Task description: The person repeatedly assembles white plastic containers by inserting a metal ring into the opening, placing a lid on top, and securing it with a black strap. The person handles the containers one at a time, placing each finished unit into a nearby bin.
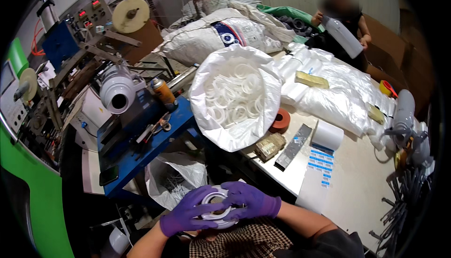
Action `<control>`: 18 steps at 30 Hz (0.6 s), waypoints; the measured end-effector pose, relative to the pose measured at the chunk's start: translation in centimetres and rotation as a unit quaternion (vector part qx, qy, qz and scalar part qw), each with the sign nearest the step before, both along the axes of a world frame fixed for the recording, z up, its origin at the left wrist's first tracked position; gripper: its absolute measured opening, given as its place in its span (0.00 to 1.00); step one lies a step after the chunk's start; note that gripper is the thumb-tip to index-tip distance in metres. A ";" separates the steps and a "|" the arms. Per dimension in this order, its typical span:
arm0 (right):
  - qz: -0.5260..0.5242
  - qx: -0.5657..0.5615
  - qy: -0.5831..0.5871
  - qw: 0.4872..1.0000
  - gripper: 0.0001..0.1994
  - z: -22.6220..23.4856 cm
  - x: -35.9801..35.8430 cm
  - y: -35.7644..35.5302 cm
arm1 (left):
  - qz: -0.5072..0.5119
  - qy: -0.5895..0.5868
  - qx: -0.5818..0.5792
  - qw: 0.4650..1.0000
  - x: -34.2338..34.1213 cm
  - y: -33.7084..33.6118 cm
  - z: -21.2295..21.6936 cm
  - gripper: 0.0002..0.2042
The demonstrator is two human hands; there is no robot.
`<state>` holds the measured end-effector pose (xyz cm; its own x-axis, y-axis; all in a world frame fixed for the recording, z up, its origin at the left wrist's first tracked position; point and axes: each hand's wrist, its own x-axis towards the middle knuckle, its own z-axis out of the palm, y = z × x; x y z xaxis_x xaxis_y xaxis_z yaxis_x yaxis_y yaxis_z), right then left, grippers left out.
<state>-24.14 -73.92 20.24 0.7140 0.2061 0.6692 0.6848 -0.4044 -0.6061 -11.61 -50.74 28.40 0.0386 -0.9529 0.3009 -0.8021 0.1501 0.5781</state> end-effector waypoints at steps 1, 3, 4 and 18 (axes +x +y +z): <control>0.019 -0.014 0.006 1.000 0.26 1.2 -0.2 -0.8 | 0.013 0.031 -0.022 0.999 -0.4 -0.2 1.3 0.27; -0.057 -0.037 -0.079 0.995 0.25 5.4 0.5 -2.6 | 0.111 0.045 -0.059 0.991 -0.3 2.3 0.9 0.23; -0.131 -0.052 -0.066 0.988 0.25 7.0 1.2 -3.9 | 0.139 -0.024 -0.079 0.987 0.4 3.8 0.8 0.24; -0.408 -0.297 -0.140 0.852 0.30 -1.2 7.1 -12.1 | 0.305 0.395 -0.077 0.863 11.8 14.0 1.7 0.25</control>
<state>-17.02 -86.00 19.00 0.6104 0.0795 0.7881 0.1137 -0.9934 0.0121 0.16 -36.71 30.07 0.7702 -0.6337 0.0722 -0.1229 -0.0363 0.9918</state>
